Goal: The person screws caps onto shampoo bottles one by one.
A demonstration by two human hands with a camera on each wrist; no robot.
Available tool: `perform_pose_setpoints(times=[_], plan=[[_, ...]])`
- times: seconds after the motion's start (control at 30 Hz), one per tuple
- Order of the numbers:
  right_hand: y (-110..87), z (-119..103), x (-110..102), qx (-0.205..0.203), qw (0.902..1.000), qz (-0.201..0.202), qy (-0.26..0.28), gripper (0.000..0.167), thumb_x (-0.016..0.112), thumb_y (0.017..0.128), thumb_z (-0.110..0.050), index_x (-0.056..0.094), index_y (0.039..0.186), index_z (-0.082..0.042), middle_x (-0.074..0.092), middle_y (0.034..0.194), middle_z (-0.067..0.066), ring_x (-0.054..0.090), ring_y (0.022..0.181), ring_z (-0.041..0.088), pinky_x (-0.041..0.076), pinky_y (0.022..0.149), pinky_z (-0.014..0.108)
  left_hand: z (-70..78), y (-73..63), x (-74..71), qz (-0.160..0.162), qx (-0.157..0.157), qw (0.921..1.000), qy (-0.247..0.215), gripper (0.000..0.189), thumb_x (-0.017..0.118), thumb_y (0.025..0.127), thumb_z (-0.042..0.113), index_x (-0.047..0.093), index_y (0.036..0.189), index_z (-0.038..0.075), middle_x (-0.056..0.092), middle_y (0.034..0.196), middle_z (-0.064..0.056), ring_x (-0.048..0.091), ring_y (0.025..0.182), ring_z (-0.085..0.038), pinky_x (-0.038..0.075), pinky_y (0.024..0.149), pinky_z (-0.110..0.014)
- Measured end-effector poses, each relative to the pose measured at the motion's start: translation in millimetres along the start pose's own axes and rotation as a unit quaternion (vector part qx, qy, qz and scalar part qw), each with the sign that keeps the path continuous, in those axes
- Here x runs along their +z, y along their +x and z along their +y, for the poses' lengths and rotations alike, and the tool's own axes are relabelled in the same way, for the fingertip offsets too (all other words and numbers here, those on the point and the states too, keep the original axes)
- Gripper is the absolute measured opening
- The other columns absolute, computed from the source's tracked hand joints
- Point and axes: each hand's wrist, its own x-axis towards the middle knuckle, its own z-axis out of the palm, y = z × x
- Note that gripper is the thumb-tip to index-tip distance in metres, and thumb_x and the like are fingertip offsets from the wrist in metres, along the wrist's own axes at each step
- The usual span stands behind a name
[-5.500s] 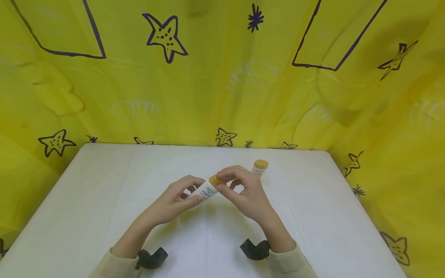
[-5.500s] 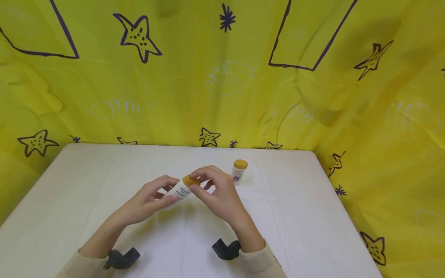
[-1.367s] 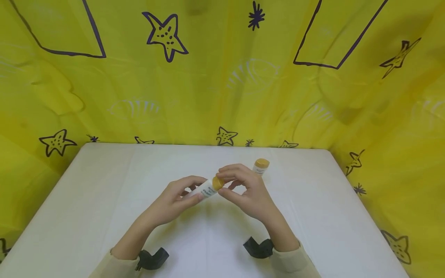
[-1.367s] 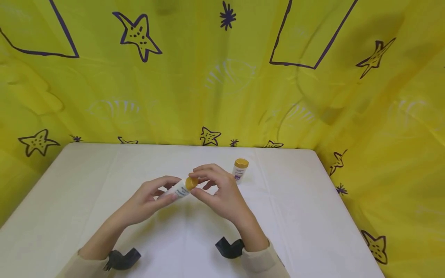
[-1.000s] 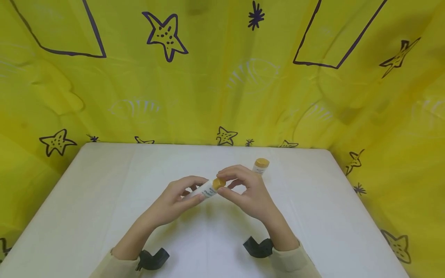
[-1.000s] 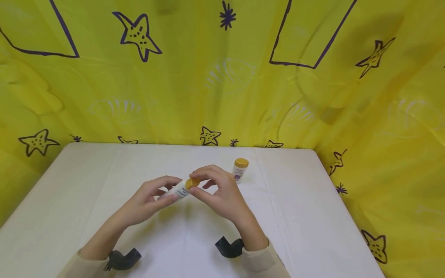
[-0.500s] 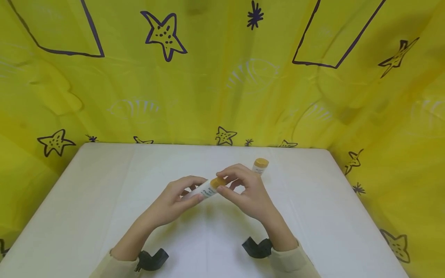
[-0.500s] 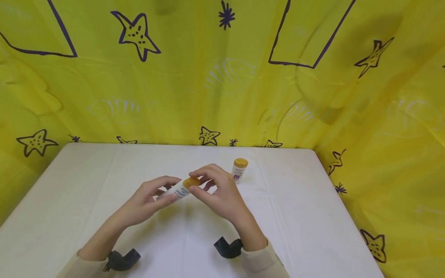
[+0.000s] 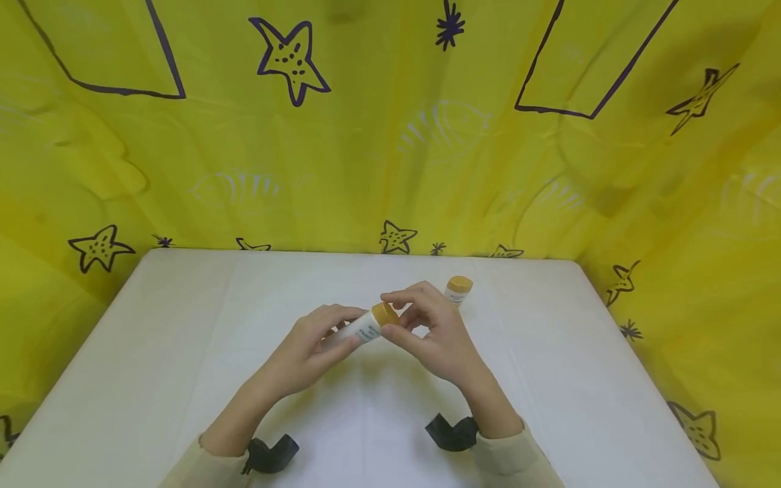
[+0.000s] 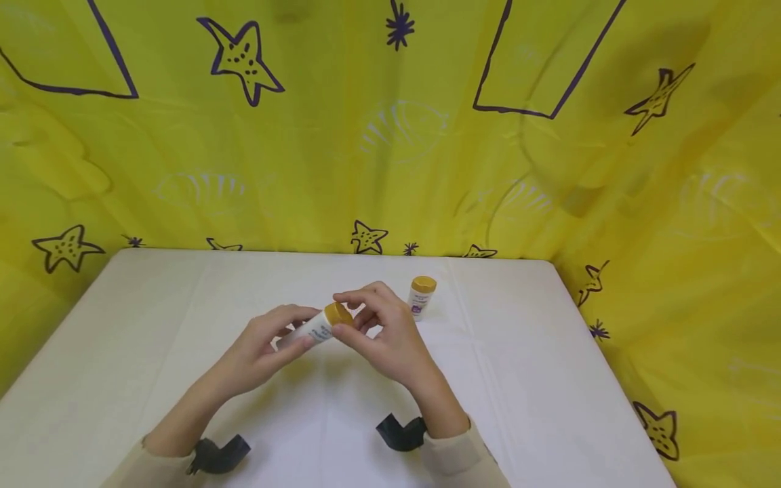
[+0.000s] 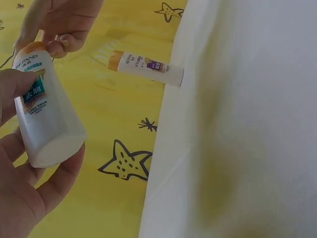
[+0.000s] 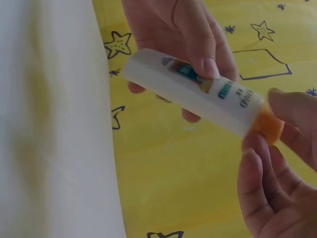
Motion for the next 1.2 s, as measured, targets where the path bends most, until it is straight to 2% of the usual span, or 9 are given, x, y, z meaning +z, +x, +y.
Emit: perform_pose_setpoints(times=[0.13,0.23,0.33,0.47,0.63,0.7,0.83,1.03,1.2], plan=[[-0.2,2,-5,-0.029,0.9989,-0.032,0.017,0.036,0.079,0.085,-0.005,0.069,0.119,-0.011,0.062,0.111,0.004,0.065,0.083,0.015,0.059,0.073,0.029,-2.9,0.2,-2.4,-0.041,-0.033,0.9953,-0.081,0.029,0.064,0.098,0.019,0.062,0.126,0.024,0.068,0.110,0.007,0.061,0.094,-0.014,0.056,0.074,-0.031],[0.3,4,-8,-0.058,0.9969,-0.053,0.007,0.033,0.080,0.084,-0.006,0.071,0.116,-0.010,0.063,0.112,0.005,0.064,0.092,0.016,0.058,0.074,0.030,-4.4,-0.7,-5.0,-0.093,-0.061,0.9837,-0.142,0.026,0.060,0.101,0.018,0.062,0.127,0.022,0.067,0.107,0.002,0.061,0.092,-0.017,0.058,0.071,-0.033],[1.0,4,-10,-0.078,0.9944,-0.072,-0.003,0.032,0.081,0.083,-0.009,0.073,0.114,-0.011,0.065,0.118,0.004,0.063,0.106,0.018,0.056,0.081,0.031,-5.8,-2.2,-7.0,-0.132,-0.075,0.9723,-0.177,0.027,0.056,0.103,0.016,0.061,0.129,0.018,0.065,0.106,-0.003,0.060,0.091,-0.018,0.057,0.069,-0.033],[1.1,5,-12,-0.106,0.9901,-0.092,0.005,0.035,0.081,0.081,-0.006,0.073,0.114,-0.010,0.068,0.123,0.005,0.063,0.118,0.021,0.054,0.093,0.033,-7.6,-3.0,-6.5,-0.153,-0.066,0.9639,-0.207,0.027,0.054,0.103,0.012,0.061,0.129,0.014,0.064,0.108,-0.007,0.059,0.091,-0.019,0.056,0.067,-0.033],[0.8,8,-12,-0.137,0.9865,-0.088,0.019,0.037,0.083,0.077,-0.004,0.073,0.112,-0.009,0.070,0.117,0.006,0.065,0.112,0.020,0.054,0.091,0.031,-8.2,-3.1,-4.6,-0.151,-0.045,0.9600,-0.231,0.028,0.060,0.099,0.008,0.063,0.127,0.011,0.064,0.103,-0.008,0.056,0.088,-0.017,0.056,0.064,-0.032],[1.3,9,-11,-0.149,0.9850,-0.084,0.024,0.038,0.084,0.076,-0.003,0.072,0.111,-0.009,0.070,0.115,0.007,0.066,0.110,0.020,0.055,0.089,0.031,-7.8,-2.6,-3.7,-0.146,-0.036,0.9605,-0.234,0.029,0.064,0.096,0.006,0.064,0.125,0.010,0.064,0.102,-0.007,0.055,0.085,-0.015,0.056,0.062,-0.031],[3.2,9,-10,-0.171,0.9818,-0.076,0.030,0.035,0.085,0.075,-0.006,0.072,0.107,-0.010,0.071,0.111,0.008,0.067,0.106,0.022,0.055,0.088,0.032,-6.0,-1.3,-2.6,-0.128,-0.022,0.9672,-0.219,0.027,0.068,0.093,0.006,0.065,0.119,0.012,0.065,0.102,-0.005,0.053,0.077,-0.015,0.053,0.062,-0.029],[3.9,8,-6,-0.178,0.9819,-0.058,0.033,0.030,0.081,0.080,-0.026,0.071,0.102,-0.009,0.070,0.102,0.007,0.067,0.100,0.022,0.056,0.086,0.032,-2.2,-2.2,-0.2,-0.101,-0.029,0.9807,-0.165,0.027,0.072,0.091,0.013,0.066,0.115,0.021,0.067,0.101,0.002,0.051,0.072,-0.018,0.049,0.064,-0.028],[3.8,11,-3,-0.177,0.9836,-0.031,0.010,0.032,0.077,0.082,-0.036,0.070,0.100,-0.011,0.069,0.095,0.003,0.064,0.088,0.015,0.054,0.078,0.027,1.6,-2.7,3.6,-0.078,-0.042,0.9883,-0.124,0.028,0.074,0.091,0.021,0.065,0.117,0.026,0.068,0.098,0.007,0.057,0.067,-0.013,0.051,0.059,-0.028]])
